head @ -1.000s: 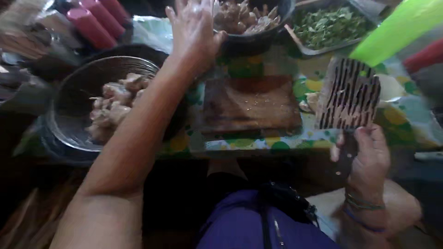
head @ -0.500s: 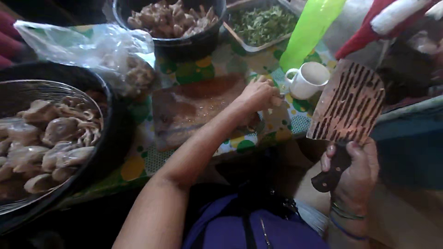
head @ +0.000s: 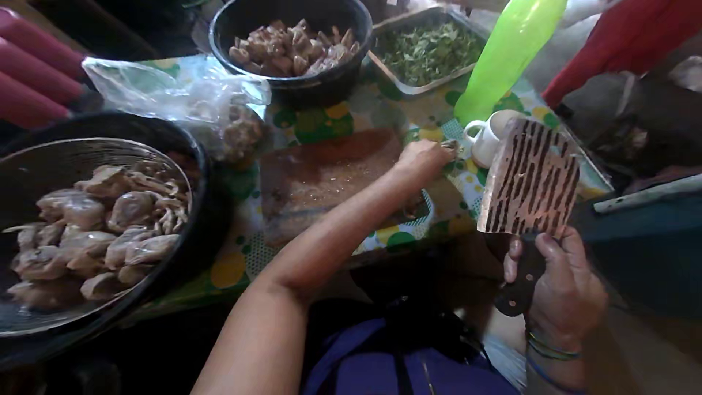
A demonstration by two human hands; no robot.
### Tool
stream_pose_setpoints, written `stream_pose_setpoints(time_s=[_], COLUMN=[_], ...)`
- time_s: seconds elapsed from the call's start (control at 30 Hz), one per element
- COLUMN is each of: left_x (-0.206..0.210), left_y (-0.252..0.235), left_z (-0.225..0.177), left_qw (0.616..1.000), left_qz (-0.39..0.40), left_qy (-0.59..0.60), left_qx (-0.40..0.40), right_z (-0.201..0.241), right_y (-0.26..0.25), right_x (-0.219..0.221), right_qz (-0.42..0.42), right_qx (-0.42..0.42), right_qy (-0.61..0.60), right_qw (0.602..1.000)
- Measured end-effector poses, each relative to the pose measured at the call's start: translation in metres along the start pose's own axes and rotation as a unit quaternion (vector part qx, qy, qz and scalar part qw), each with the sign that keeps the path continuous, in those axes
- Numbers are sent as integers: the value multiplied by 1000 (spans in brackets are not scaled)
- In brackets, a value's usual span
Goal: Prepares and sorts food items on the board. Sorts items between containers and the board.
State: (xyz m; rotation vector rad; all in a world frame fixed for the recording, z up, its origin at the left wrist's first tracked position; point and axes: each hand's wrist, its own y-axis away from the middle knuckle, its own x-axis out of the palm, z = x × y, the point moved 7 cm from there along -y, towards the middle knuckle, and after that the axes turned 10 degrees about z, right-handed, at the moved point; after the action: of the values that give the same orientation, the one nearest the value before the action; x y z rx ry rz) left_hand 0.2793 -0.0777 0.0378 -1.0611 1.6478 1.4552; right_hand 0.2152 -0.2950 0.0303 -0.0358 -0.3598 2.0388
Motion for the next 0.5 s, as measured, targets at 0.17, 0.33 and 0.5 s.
stream_pose_setpoints(time_s=[0.17,0.33,0.5], left_x=[11,-9,-84], left_y=[2,33,132], left_z=[-4,6,86], left_qw=[997,994,975], left_qz=[-58,-75,-212], left_qy=[45,64,-3], left_qx=[12,43,-72], right_z=[4,11,17], right_y=[0,-3,-6], right_x=[15,30,36], right_qz=[9,41,71], right_qx=[33,62,39], right_qy=[-2,-20,-37], right_qw=[999,997,996])
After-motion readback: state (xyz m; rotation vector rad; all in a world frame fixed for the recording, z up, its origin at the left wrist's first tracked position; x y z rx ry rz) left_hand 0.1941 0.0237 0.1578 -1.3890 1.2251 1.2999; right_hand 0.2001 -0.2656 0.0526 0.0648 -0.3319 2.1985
